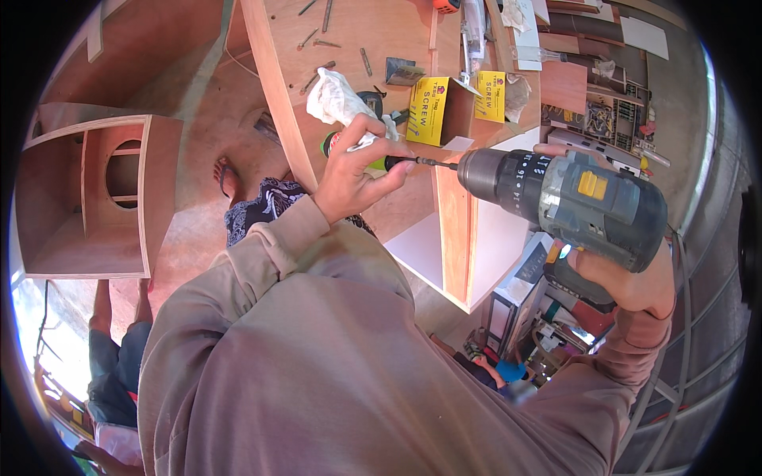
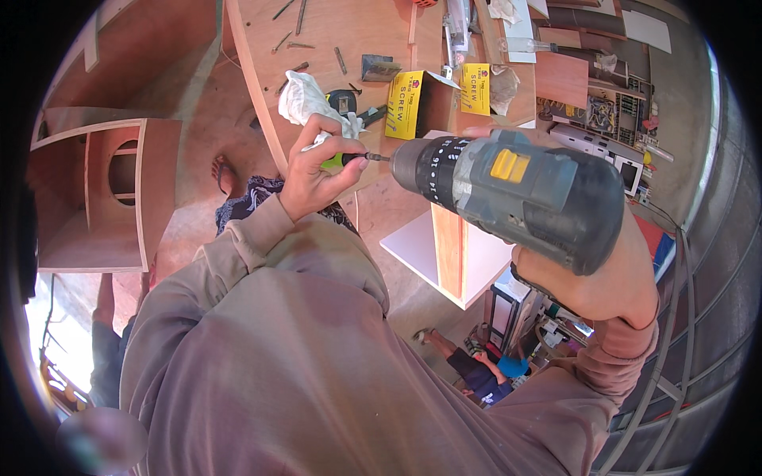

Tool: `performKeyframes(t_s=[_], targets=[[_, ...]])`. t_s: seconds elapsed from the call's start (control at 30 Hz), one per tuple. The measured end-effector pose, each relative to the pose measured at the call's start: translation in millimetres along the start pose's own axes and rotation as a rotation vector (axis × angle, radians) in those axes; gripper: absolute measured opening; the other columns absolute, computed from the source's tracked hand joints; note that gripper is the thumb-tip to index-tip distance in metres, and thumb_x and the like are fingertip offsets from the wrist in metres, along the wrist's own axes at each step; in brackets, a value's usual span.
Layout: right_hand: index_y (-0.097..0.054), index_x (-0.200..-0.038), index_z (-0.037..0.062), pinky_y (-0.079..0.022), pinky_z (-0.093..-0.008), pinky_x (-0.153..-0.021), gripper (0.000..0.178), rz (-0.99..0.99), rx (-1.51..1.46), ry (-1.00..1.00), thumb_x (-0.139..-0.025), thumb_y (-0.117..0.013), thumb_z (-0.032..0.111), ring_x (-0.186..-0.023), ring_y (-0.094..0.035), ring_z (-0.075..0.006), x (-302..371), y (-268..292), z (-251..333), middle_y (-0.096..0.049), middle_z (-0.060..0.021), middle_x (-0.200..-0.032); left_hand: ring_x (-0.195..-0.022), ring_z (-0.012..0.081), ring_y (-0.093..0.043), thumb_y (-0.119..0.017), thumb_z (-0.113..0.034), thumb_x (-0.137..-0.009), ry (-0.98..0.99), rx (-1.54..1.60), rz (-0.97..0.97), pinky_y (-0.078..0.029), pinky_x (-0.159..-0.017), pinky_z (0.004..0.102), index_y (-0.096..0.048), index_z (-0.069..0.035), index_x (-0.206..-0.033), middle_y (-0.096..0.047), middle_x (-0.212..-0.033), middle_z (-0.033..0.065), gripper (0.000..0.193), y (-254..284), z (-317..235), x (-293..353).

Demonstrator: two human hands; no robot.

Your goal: The person handles a small green bottle and a white cloth, then uses a cordless drill to drive screws into a wooden cabinet. The person also picks up a screw from the floor and continues drilling into the cabinet.

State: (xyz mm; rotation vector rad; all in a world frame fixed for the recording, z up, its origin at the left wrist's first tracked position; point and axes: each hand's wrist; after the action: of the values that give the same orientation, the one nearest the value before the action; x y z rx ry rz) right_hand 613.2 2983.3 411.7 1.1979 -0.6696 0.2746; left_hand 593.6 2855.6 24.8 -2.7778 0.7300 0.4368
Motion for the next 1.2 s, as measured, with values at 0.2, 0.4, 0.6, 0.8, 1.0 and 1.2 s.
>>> performKeyframes(t_s=[0.2, 0.4, 0.6, 0.8, 1.0, 1.2], targets=[[-0.076, -0.109, 0.0012, -0.056, -0.0408, -0.085, 0.033, 0.013, 0.078, 0.124, -0.076, -0.076, 0.003, -0.092, -0.072, -0.0322, -4, 1, 0, -0.077, -0.0112, -0.104, -0.097, 0.0269, -0.063, -0.089, -0.015, -0.084, 0.005, 0.003, 0.0, -0.052, -0.085, 0.0377, -0.082, -0.01, -0.103, -0.057, -0.106, 0.0092, 0.021, 1, -1, 1], [-0.076, -0.107, 0.0023, -0.056, -0.0423, -0.084, 0.032, 0.006, -0.013, 0.018, -0.075, -0.077, 0.002, -0.092, -0.071, -0.0336, -3, 1, 4, -0.076, -0.0113, -0.104, -0.097, 0.0267, -0.063, -0.089, -0.015, -0.084, -0.005, 0.0, 0.007, -0.052, -0.085, 0.0376, -0.082, -0.01, -0.103, -0.056, -0.105, 0.0093, 0.021, 1, -1, 0], [-0.076, -0.108, 0.0027, -0.056, -0.0428, -0.085, 0.033, 0.014, 0.037, 0.081, -0.075, -0.077, 0.002, -0.093, -0.071, -0.0337, -4, 1, 1, -0.076, -0.011, -0.105, -0.097, 0.0267, -0.063, -0.088, -0.015, -0.084, -0.008, -0.002, 0.004, -0.052, -0.085, 0.0378, -0.082, -0.01, -0.102, -0.057, -0.105, 0.0093, 0.02, 1, -2, -1], [-0.077, -0.109, 0.0029, -0.056, -0.0443, -0.088, 0.033, 0.034, 0.09, 0.159, -0.076, -0.077, 0.002, -0.097, -0.072, -0.0343, -5, 3, -5, -0.076, -0.0113, -0.108, -0.096, 0.0268, -0.063, -0.089, -0.015, -0.084, -0.004, 0.002, 0.005, -0.052, -0.085, 0.038, -0.083, -0.01, -0.102, -0.057, -0.106, 0.0095, 0.021, 1, -1, -1], [-0.077, -0.111, 0.0038, -0.056, -0.0448, -0.089, 0.035, 0.036, 0.031, 0.104, -0.077, -0.078, 0.004, -0.099, -0.073, -0.0345, -3, 3, -5, -0.077, -0.0106, -0.11, -0.096, 0.027, -0.063, -0.089, -0.015, -0.084, -0.007, -0.001, 0.005, -0.052, -0.085, 0.038, -0.083, -0.01, -0.102, -0.057, -0.105, 0.0095, 0.02, 1, -1, -1], [-0.078, -0.113, 0.0049, -0.057, -0.0439, -0.089, 0.035, 0.037, 0.077, 0.094, -0.078, -0.078, 0.005, -0.099, -0.073, -0.0338, -1, 4, -3, -0.077, -0.0104, -0.11, -0.097, 0.0269, -0.063, -0.088, -0.015, -0.084, -0.002, 0.0, 0.005, -0.052, -0.085, 0.0379, -0.083, -0.01, -0.102, -0.057, -0.105, 0.0095, 0.019, 1, -1, 0]])
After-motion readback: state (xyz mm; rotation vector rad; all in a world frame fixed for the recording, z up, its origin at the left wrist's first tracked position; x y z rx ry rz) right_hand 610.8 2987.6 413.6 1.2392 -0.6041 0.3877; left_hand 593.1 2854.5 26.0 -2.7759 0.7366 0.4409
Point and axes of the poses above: each hand's wrist, its own x-axis away from the middle knuckle, its own y-axis out of the back of the hand, z = x × y
